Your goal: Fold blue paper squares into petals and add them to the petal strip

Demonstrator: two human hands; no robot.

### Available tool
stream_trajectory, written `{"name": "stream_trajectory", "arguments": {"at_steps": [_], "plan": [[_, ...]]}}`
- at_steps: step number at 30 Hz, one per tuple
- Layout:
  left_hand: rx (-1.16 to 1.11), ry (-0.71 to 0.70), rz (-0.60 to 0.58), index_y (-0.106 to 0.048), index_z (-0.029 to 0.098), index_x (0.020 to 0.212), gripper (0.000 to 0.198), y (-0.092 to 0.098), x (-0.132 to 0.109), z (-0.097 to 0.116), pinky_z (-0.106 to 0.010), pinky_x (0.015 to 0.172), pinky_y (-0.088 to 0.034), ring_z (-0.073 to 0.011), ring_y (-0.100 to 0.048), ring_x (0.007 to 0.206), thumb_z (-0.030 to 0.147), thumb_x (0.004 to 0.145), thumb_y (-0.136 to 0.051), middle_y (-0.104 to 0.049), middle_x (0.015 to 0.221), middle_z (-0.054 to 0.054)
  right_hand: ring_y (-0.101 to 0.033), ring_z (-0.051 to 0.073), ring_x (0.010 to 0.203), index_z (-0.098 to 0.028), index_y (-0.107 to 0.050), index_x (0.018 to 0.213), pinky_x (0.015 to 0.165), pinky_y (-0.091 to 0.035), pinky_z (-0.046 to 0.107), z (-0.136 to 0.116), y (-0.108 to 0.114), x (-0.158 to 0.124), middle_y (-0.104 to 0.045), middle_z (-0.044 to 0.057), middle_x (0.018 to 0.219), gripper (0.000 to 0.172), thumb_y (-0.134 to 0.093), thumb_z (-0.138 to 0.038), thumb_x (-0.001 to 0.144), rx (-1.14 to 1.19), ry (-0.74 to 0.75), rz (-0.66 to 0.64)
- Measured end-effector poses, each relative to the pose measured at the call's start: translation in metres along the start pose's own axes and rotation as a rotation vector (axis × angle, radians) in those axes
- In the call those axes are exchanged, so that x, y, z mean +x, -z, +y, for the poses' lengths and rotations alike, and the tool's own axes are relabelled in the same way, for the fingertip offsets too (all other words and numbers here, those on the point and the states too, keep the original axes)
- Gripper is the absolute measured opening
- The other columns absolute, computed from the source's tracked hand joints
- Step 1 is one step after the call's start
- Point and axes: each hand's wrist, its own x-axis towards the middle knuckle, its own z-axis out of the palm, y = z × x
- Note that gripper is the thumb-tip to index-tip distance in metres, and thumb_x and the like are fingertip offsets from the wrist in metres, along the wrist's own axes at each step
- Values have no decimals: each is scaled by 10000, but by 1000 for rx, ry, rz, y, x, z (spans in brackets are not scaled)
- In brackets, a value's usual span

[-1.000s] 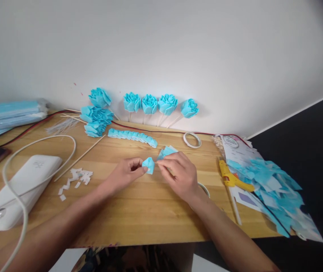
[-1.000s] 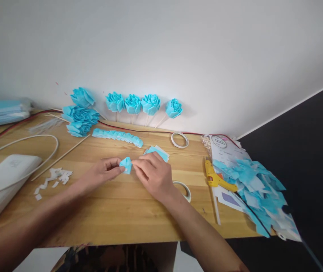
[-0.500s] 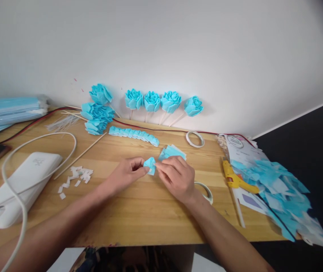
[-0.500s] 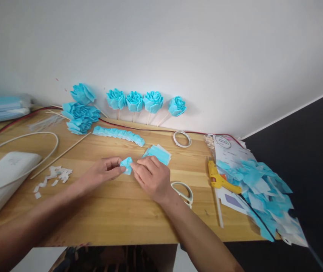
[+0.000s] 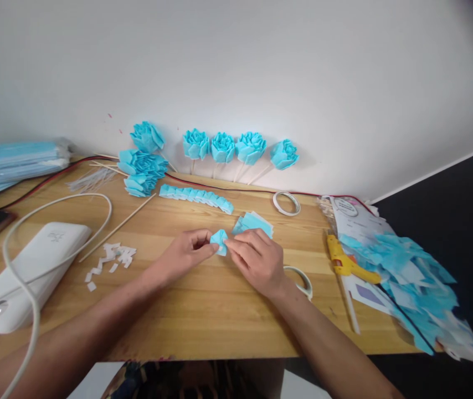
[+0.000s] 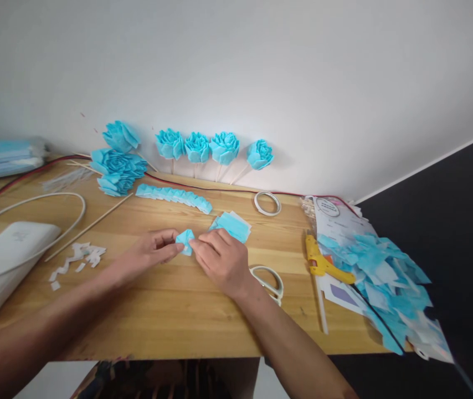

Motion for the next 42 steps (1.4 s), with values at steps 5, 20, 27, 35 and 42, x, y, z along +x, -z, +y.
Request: {"name": "stream_trajectory", "arguments": {"at_steps": [5, 20, 27, 35, 42], "plan": [[5, -8, -15, -530, 170, 750, 280, -1, -1, 1, -219, 541, -289, -97, -330, 582, 446, 794, -536, -388, 622, 50, -578, 155, 732, -179, -682, 929, 661, -490, 279, 0, 1, 1, -688, 44, 792, 151, -594, -83, 852, 20, -11, -12], [-25, 82, -54, -462, 182, 576, 406, 4, 2, -4, -237, 538, -318, -101, -352, 529, 527, 782, -515, -420, 545, 39, -567, 161, 732, -181, -695, 928, 660, -484, 282, 1, 0, 0, -693, 51, 806, 164, -570, -87, 877, 31, -8, -41], [-46, 80, -30, -470, 176, 544, 411, 3, 2, -5, -241, 538, -318, -99, -339, 523, 493, 799, -525, -422, 522, 35, -561, 176, 818, -179, -686, 998, 711, -509, 301, 3, 1, -1, -696, 65, 888, 265, -475, -58, 892, 104, -33, -117], [4, 45, 1, -458, 179, 565, 403, 5, 3, -10, -234, 526, -311, -100, -343, 527, 490, 818, -500, -407, 526, 37, -591, 197, 941, -227, -620, 1136, 811, -500, 373, 3, 3, -4, -650, 77, 1023, 345, -405, -79, 910, 361, -327, -84], [97, 6, 13, -504, 171, 625, 381, 1, 2, -9, -228, 520, -255, -96, -306, 549, 504, 811, -498, -349, 568, 47, -638, 148, 862, -224, -506, 1236, 750, -524, 291, 5, -5, -7, -651, 39, 951, 326, -516, -276, 915, 895, -795, -198]]}}
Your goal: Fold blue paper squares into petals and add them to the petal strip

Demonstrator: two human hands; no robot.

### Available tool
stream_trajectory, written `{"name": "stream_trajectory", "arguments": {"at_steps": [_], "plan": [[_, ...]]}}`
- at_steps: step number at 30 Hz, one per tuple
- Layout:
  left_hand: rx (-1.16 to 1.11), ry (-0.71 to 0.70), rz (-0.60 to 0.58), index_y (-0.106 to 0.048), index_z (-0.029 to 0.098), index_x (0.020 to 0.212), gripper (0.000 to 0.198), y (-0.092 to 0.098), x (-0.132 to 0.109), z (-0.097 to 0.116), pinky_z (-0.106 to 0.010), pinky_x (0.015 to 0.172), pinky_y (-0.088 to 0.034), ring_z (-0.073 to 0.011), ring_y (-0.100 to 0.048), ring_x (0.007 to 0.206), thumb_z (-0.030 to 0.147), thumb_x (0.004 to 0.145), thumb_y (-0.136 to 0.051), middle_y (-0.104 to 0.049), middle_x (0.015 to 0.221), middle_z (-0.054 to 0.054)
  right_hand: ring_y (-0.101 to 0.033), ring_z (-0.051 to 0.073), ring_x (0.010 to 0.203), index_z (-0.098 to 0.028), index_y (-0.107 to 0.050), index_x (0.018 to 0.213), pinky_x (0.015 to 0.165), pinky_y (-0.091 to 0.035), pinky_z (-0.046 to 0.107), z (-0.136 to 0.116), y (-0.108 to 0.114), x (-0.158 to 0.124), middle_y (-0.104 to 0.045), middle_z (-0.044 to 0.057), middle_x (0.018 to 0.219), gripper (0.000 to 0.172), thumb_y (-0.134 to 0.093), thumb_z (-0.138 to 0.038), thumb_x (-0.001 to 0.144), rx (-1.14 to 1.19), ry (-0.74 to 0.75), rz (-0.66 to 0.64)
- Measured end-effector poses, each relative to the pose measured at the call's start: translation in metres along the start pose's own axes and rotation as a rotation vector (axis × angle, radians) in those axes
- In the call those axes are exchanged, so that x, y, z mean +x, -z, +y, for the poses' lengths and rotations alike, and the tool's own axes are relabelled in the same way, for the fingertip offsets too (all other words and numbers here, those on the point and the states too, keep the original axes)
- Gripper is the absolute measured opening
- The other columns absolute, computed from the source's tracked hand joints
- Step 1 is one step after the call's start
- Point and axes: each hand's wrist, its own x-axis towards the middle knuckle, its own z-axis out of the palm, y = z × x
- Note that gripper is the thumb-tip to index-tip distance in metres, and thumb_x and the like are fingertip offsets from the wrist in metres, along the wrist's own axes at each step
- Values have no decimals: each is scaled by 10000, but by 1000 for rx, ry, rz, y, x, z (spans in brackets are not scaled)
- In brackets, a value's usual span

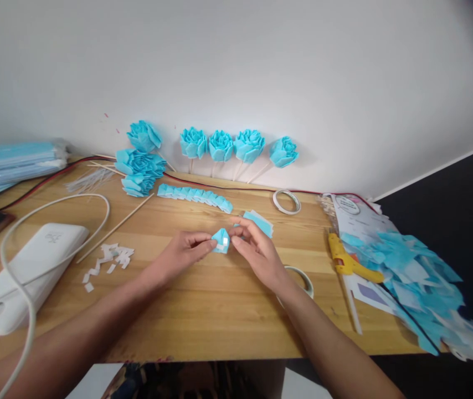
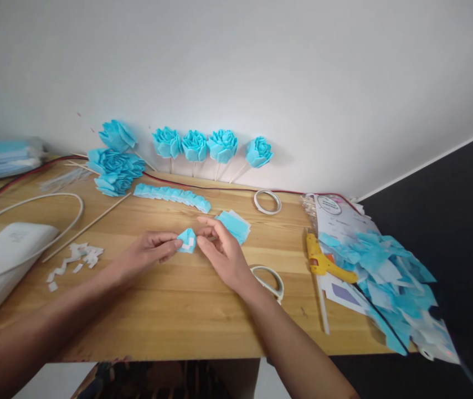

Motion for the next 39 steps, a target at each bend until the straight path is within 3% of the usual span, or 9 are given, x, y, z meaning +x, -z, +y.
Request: {"name": "stream_trajectory", "arguments": {"at_steps": [8, 14, 21, 26, 32, 35, 39], "plan": [[34, -13, 10, -563, 156, 660, 375, -4, 1, 0, -224, 553, -300, -107, -371, 592, 493, 813, -502, -431, 611, 33, -572, 111, 703, -227, -527, 1235, 656, -493, 251, 4, -5, 0, -597, -11, 827, 422, -593, -199, 819, 82, -49, -46], [-3, -1, 7, -638, 158, 774, 307, -6, 2, -4, -221, 588, -348, -115, -443, 626, 459, 784, -575, -531, 672, 25, -573, 120, 733, -228, -533, 1237, 667, -482, 253, 5, -5, 0, -585, -13, 811, 411, -581, -193, 830, 76, -42, 2], [13, 16, 21, -584, 154, 717, 287, -6, 1, -7, -214, 551, -304, -98, -392, 586, 428, 798, -557, -461, 627, 41, -583, 125, 749, -217, -547, 1238, 697, -492, 265, 0, 0, 0, -597, 1, 819, 335, -514, -278, 911, 91, -43, -5], [53, 8, -7, -562, 150, 688, 271, -10, 0, -4, -219, 566, -295, -97, -370, 593, 399, 794, -540, -424, 619, 43, -580, 111, 752, -230, -546, 1253, 679, -485, 247, 4, -3, -1, -609, 13, 929, 463, -660, -269, 806, 114, -74, -38], [78, 0, -27, -552, 149, 669, 256, -12, 0, -5, -217, 550, -283, -95, -356, 581, 382, 777, -548, -409, 602, 46, -574, 113, 704, -219, -586, 1208, 665, -482, 252, 5, -4, 0, -606, -8, 802, 358, -599, -304, 861, 150, -66, -6], [52, -2, 10, -570, 147, 692, 257, -10, 0, -6, -215, 545, -290, -93, -366, 577, 389, 775, -557, -431, 611, 45, -583, 128, 738, -221, -596, 1205, 712, -486, 278, 2, 1, 0, -609, 5, 806, 329, -514, -366, 922, 157, -97, 48], [23, -12, 71, -573, 148, 682, 277, -7, 1, -5, -214, 535, -289, -91, -366, 567, 412, 765, -565, -450, 608, 42, -600, 142, 790, -241, -560, 1247, 750, -484, 289, 2, 2, 0, -632, 7, 853, 410, -614, -355, 858, 212, -132, -18]]}}
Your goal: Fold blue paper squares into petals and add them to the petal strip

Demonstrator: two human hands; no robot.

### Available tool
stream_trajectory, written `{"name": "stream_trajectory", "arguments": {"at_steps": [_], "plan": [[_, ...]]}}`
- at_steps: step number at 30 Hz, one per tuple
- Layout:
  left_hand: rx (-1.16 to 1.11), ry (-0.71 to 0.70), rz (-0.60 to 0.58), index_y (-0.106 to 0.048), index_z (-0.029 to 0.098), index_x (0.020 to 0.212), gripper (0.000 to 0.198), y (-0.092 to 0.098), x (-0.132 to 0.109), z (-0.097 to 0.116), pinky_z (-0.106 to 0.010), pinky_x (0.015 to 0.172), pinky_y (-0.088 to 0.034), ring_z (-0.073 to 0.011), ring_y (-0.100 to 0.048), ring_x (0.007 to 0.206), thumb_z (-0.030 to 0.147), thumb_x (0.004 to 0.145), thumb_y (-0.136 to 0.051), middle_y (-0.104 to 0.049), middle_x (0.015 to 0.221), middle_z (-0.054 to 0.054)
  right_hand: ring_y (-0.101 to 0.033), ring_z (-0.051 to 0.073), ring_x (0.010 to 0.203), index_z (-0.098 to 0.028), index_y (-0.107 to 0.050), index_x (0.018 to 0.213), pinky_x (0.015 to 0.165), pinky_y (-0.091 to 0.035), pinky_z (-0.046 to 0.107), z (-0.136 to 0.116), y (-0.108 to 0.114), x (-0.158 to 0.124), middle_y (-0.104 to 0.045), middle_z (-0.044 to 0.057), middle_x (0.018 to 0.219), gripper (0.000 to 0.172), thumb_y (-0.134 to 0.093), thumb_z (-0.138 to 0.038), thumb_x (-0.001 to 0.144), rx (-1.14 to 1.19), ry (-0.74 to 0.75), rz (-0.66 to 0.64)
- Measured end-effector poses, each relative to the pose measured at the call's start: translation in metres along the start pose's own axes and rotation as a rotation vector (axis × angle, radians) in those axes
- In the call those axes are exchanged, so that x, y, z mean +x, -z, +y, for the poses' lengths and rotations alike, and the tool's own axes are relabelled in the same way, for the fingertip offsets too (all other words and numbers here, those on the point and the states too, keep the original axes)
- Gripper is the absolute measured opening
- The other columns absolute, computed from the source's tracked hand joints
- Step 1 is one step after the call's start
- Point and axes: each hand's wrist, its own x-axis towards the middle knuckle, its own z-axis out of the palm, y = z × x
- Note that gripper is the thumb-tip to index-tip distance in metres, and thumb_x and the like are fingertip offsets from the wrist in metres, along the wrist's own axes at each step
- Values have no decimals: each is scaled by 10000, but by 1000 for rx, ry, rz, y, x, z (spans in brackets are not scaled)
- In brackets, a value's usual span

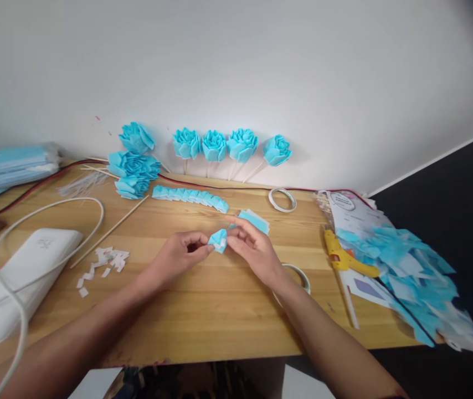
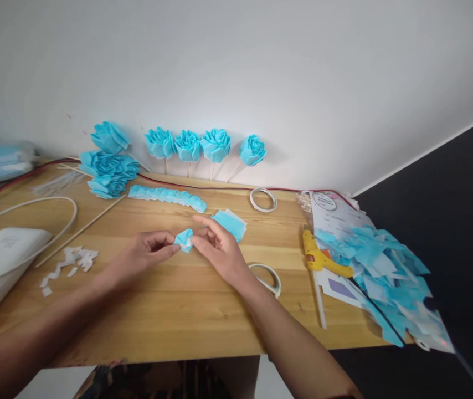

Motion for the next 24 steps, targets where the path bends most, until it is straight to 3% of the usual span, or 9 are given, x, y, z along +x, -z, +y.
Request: {"name": "stream_trajectory", "arguments": {"at_steps": [3, 7, 11, 13, 17, 20, 24], "plan": [[-5, -3, -1, -564, 151, 667, 286, 0, 1, 0, -213, 531, -287, -92, -368, 567, 421, 760, -567, -448, 602, 41, -590, 133, 760, -248, -546, 1263, 711, -478, 272, 5, -3, 1, -625, -2, 843, 465, -658, -299, 815, -30, -4, -19], [2, -11, -16, -577, 155, 688, 281, 1, 1, 0, -214, 534, -300, -95, -378, 572, 425, 765, -565, -454, 611, 40, -587, 127, 764, -232, -537, 1280, 723, -474, 267, 3, 0, 2, -618, -3, 838, 415, -581, -294, 872, -149, 68, 6], [13, -28, 39, -562, 158, 681, 293, 5, 2, -1, -212, 524, -289, -87, -356, 560, 437, 769, -569, -440, 620, 44, -620, 147, 834, -243, -559, 1258, 772, -481, 281, -15, 23, -11, -647, 14, 900, 344, -509, -317, 926, -382, 146, 159], [10, -31, 70, -550, 161, 674, 304, 7, 2, -2, -211, 515, -278, -83, -339, 551, 448, 770, -575, -422, 615, 49, -631, 162, 840, -258, -577, 1238, 793, -480, 302, -23, 40, -28, -668, 20, 941, 323, -516, -307, 925, -606, 114, 205], [-3, -35, 88, -537, 167, 668, 319, 7, 2, -3, -212, 506, -269, -81, -322, 540, 466, 769, -579, -402, 606, 54, -619, 252, 938, -259, -626, 1163, 811, -481, 382, -27, 66, -70, -678, 58, 950, 276, -545, -265, 899, -1119, -12, 62], [-9, -32, 82, -531, 172, 664, 325, 6, 1, -2, -215, 501, -258, -80, -300, 530, 477, 766, -578, -387, 596, 58, -607, 244, 1036, -274, -611, 1173, 841, -500, 365, -20, 72, -94, -639, 72, 1149, 288, -562, -239, 891, -1162, -44, -37], [-11, -19, 89, -541, 173, 670, 320, 6, 0, 3, -218, 494, -240, -80, -290, 525, 480, 755, -578, -379, 587, 60, -619, 225, 1042, -278, -591, 1210, 869, -510, 359, -6, 71, -118, -643, 70, 1152, 334, -535, -194, 891, -1136, -41, 0]]}}
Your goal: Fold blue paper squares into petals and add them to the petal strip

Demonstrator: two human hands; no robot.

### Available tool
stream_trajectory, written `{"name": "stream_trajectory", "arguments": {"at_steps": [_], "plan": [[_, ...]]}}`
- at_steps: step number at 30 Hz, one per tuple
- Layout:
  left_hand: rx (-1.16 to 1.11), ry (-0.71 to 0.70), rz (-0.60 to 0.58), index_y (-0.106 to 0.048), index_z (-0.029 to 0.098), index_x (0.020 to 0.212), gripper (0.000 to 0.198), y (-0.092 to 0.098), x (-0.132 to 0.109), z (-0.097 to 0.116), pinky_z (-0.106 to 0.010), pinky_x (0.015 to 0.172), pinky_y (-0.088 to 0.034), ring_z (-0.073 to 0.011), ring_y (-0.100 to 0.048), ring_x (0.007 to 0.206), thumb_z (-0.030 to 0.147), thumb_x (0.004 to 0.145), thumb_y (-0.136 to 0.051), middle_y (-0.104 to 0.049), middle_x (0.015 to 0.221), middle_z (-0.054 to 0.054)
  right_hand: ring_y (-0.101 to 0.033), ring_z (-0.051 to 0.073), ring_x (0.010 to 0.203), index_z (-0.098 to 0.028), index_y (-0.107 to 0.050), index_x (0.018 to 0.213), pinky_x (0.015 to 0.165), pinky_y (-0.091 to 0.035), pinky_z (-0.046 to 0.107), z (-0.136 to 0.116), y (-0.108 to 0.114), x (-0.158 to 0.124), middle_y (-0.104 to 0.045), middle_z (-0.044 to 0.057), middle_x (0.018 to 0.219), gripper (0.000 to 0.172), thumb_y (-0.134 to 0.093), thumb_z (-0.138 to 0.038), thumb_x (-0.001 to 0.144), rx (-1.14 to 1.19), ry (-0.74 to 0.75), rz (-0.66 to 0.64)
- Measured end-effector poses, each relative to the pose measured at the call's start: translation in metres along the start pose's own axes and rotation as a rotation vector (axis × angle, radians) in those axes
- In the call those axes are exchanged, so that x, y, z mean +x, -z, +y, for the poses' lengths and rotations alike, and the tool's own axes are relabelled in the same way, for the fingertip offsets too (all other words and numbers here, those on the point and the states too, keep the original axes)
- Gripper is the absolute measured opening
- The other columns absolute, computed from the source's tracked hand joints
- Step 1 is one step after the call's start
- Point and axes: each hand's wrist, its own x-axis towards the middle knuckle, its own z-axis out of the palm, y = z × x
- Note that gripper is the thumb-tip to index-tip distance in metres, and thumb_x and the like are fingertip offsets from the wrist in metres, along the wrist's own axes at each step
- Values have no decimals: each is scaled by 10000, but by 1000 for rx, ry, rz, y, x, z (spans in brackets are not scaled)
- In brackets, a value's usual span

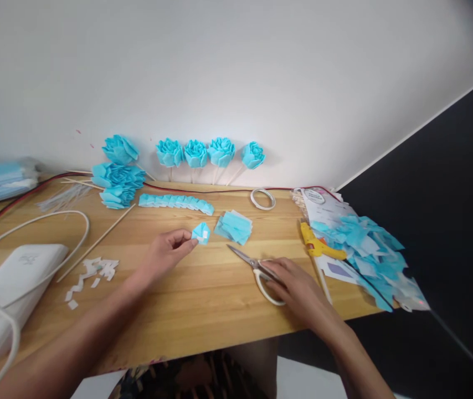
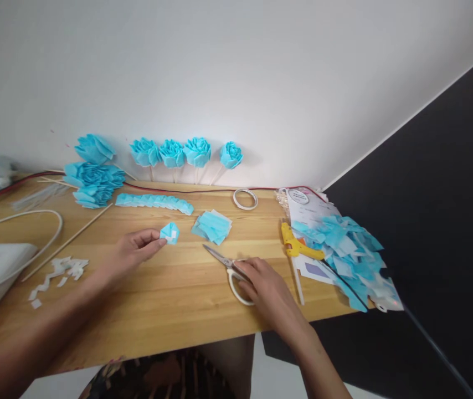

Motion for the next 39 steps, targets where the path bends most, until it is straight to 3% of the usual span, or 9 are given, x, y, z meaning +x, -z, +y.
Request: {"name": "stream_trajectory", "arguments": {"at_steps": [3, 6, 11, 15, 19, 24, 27, 31, 39], "plan": [[-1, -3, 15, -536, 178, 650, 325, 1, -1, 5, -222, 487, -232, -82, -293, 516, 488, 741, -574, -369, 568, 61, -622, 220, 1050, -273, -585, 1201, 879, -509, 348, 9, -8, -20, -654, 66, 1146, 345, -559, -208, 864, 51, 30, 52], [9, 5, 14, -509, 186, 620, 341, 1, -2, 8, -226, 479, -229, -83, -283, 498, 498, 742, -566, -348, 539, 66, -659, 204, 904, -236, -582, 1155, 769, -529, 315, 22, -7, -31, -679, 68, 1052, 314, -580, -285, 845, 91, -115, 202], [8, -5, -13, -519, 188, 634, 351, -2, -2, 6, -225, 480, -229, -85, -282, 498, 516, 743, -576, -346, 532, 68, -658, 214, 793, -219, -584, 1133, 703, -508, 328, 45, 4, 12, -689, 59, 952, 338, -593, -356, 824, 9, -434, 420], [4, -6, -8, -503, 184, 619, 363, -1, -1, 5, -218, 476, -227, -80, -281, 502, 517, 741, -579, -342, 531, 67, -633, 277, 904, -173, -612, 1108, 777, -483, 392, 48, 10, 63, -689, 119, 970, 303, -542, -246, 822, -143, -349, 368], [-30, 16, 5, -529, 185, 676, 343, 1, -1, 4, -217, 459, -216, -78, -270, 485, 518, 745, -571, -350, 515, 72, -578, 302, 1028, -170, -640, 1072, 920, -418, 470, 9, 14, 89, -670, 156, 1068, 271, -465, -237, 876, -79, -143, 453], [-34, -15, -3, -514, 176, 648, 340, 2, 0, 7, -211, 474, -241, -80, -295, 513, 493, 760, -562, -361, 551, 62, -611, 196, 988, -214, -634, 1089, 865, -453, 331, -61, 6, 113, -675, 57, 1090, 297, -498, -407, 909, 778, 50, -49], [-44, -21, 0, -521, 173, 643, 333, 2, 0, 8, -213, 501, -281, -90, -339, 544, 488, 747, -552, -400, 580, 50, -582, 156, 825, -188, -646, 929, 767, -432, 277, -80, -6, 128, -651, 16, 865, 284, -525, -442, 889, 996, 55, -197], [-57, -9, 11, -531, 171, 649, 313, 3, 2, 9, -220, 537, -318, -99, -373, 566, 472, 736, -548, -429, 599, 43, -452, 106, 645, -175, -549, 716, 619, -350, 233, -84, -17, 139, -498, -40, 665, 290, -620, -440, 808, 1074, 22, -216], [-22, 11, 71, -574, 164, 695, 314, 7, 2, 8, -232, 588, -369, -120, -447, 613, 459, 793, -531, -507, 636, 24, -354, 89, 574, -189, -467, 670, 543, -279, 231, -81, -36, 135, -389, -58, 625, 240, -601, -348, 790, 991, 30, -161]]}}
